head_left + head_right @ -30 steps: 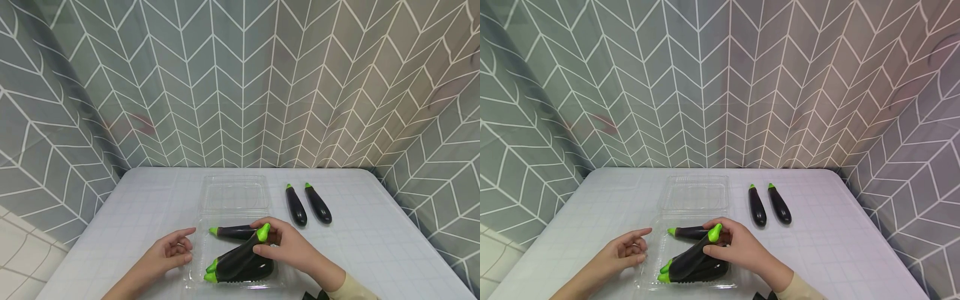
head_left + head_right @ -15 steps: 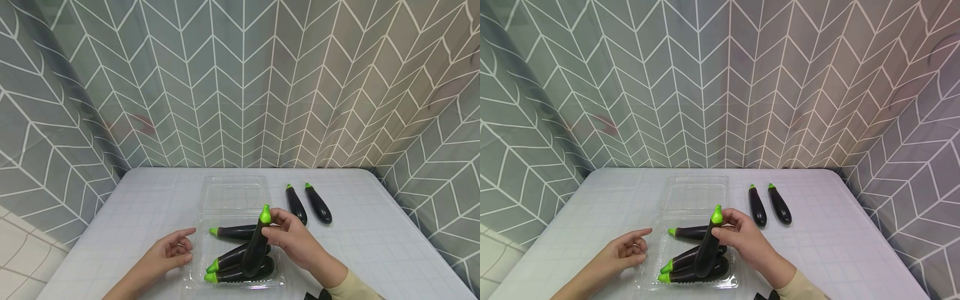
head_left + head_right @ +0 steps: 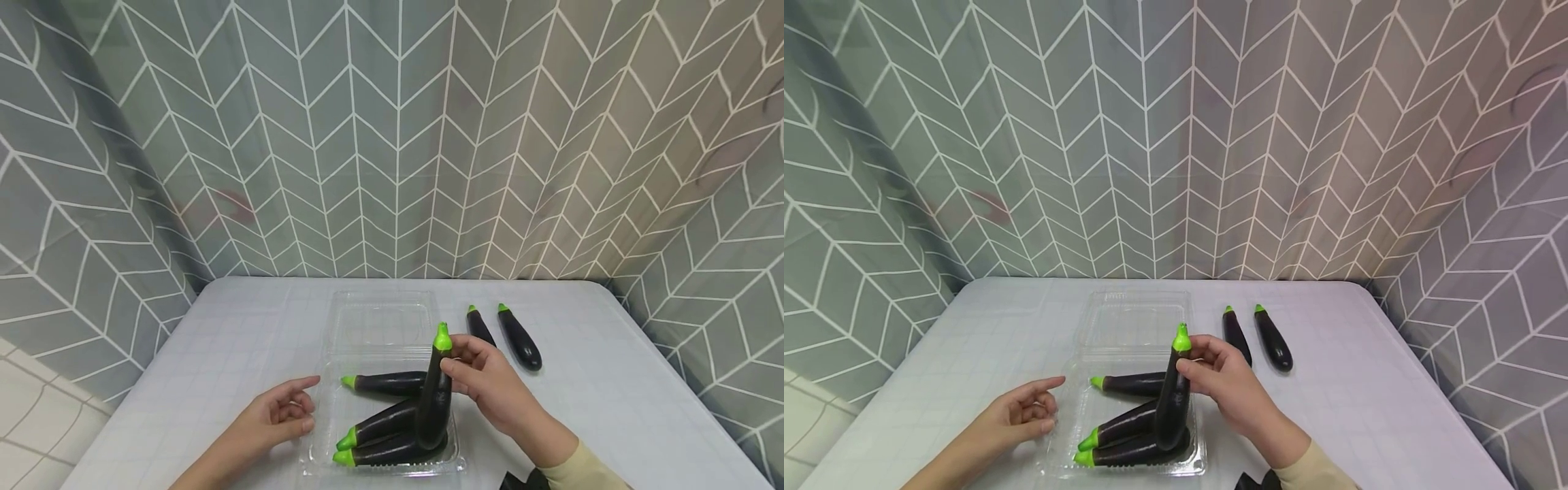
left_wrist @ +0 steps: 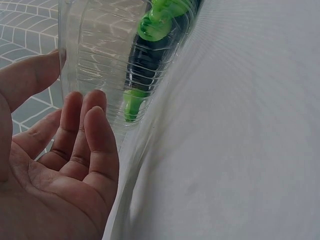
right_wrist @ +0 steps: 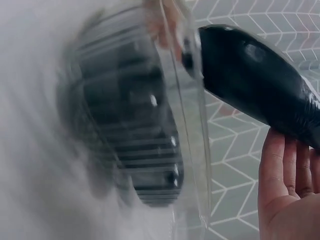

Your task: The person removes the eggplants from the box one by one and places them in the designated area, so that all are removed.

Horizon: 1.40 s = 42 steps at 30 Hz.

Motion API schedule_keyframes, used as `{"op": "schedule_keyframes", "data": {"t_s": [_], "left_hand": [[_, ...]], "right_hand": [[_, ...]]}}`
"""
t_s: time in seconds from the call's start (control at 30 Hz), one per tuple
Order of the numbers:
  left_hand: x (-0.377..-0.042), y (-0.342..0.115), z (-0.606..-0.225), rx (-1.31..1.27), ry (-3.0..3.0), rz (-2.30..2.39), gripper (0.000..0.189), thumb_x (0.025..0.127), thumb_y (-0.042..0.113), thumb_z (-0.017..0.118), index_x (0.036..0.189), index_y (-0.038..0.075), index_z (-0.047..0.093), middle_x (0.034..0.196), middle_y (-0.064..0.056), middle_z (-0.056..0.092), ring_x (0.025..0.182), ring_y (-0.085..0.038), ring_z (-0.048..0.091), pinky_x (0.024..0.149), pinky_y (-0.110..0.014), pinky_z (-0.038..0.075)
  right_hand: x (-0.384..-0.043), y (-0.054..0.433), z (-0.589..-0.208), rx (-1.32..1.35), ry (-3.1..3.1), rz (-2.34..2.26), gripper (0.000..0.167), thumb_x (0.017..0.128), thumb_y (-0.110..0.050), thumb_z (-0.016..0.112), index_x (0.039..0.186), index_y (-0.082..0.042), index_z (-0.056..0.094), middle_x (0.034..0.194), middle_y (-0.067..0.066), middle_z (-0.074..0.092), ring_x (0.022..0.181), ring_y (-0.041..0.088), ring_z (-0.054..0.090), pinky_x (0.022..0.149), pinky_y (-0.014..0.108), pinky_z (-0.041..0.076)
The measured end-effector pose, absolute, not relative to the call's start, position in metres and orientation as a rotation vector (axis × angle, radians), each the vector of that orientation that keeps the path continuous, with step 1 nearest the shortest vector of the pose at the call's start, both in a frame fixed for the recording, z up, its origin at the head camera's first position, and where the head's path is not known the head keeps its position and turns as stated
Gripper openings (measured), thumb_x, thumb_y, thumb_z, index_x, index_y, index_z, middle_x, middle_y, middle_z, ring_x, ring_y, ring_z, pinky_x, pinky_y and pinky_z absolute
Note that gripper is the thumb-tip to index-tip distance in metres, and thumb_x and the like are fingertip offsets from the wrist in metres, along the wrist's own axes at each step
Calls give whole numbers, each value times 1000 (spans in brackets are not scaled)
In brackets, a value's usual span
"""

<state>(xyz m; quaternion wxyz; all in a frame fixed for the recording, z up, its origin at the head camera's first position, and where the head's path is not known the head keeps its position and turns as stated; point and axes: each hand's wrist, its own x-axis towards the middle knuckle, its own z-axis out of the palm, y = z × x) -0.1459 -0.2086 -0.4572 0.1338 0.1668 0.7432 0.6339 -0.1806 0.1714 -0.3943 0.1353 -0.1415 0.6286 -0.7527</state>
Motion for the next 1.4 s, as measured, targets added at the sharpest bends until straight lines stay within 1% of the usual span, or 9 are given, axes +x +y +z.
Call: {"op": "schedule_keyframes", "data": {"t_s": [0.07, 0.2, 0.3, 0.57, 0.7, 0.8, 0.93, 1.1, 1.4], "left_hand": [[-146, -208, -457, 468, 2150, 1833, 64, 92, 6, 69, 147, -5, 38, 110, -23, 54, 91, -16, 62, 72, -27, 54], [-146, -208, -457, 462, 2145, 1830, 64, 92, 6, 69, 147, -4, 38, 110, -23, 53, 91, -16, 62, 71, -27, 54], [-146, -209, -457, 485, 2154, 1831, 63, 92, 5, 69, 146, -6, 38, 109, -24, 54, 90, -15, 63, 71, -26, 54], [-145, -209, -457, 476, 2139, 1840, 64, 92, 4, 68, 146, -7, 37, 110, -25, 54, 90, -15, 63, 71, -26, 55], [-145, -209, -457, 474, 2132, 1840, 64, 93, 4, 68, 147, -6, 36, 110, -26, 53, 91, -15, 62, 72, -26, 54], [-145, -209, -457, 479, 2131, 1844, 64, 93, 4, 68, 147, -6, 36, 110, -26, 53, 91, -15, 62, 72, -26, 54], [-145, -209, -457, 476, 2120, 1855, 64, 92, 3, 68, 147, -7, 36, 110, -24, 53, 91, -14, 62, 72, -26, 54], [-146, -208, -458, 460, 2108, 1862, 65, 92, 4, 68, 147, -6, 36, 110, -22, 54, 92, -15, 62, 72, -26, 54], [-146, -208, -457, 439, 2103, 1854, 65, 92, 4, 68, 148, -5, 35, 111, -22, 54, 92, -16, 62, 73, -27, 54]], "right_hand": [[-182, 174, -393, -367, 1835, -2196, 33, 93, -5, 67, 124, 0, 55, 108, 11, 60, 93, 17, 63, 79, 33, 56], [-186, 178, -389, -275, 1897, -2183, 45, 93, -6, 67, 132, 2, 45, 110, 10, 58, 93, 17, 61, 76, 29, 55], [-189, 181, -387, -240, 1941, -2160, 51, 94, -8, 67, 135, 3, 40, 111, 10, 58, 94, 17, 61, 75, 29, 55], [-198, 194, -387, -227, 2049, -2147, 48, 94, -13, 69, 133, 0, 44, 114, 12, 58, 96, 18, 61, 75, 30, 56], [-201, 201, -388, -225, 2089, -2142, 50, 95, -17, 68, 136, 0, 45, 116, 14, 57, 92, 16, 61, 70, 25, 54], [-204, 207, -387, -231, 2104, -2142, 51, 97, -20, 66, 139, 0, 44, 116, 13, 57, 92, 16, 61, 71, 25, 54], [-209, 213, -386, -226, 2119, -2143, 53, 98, -23, 65, 141, 0, 44, 113, 12, 58, 94, 16, 63, 77, 29, 55], [-214, 221, -386, -214, 2147, -2142, 54, 99, -26, 63, 142, 2, 44, 113, 9, 59, 95, 13, 63, 77, 27, 54], [-220, 235, -389, -210, 2207, -2106, 60, 100, -31, 60, 145, 4, 39, 122, 11, 55, 103, 13, 61, 81, 27, 54]]}}
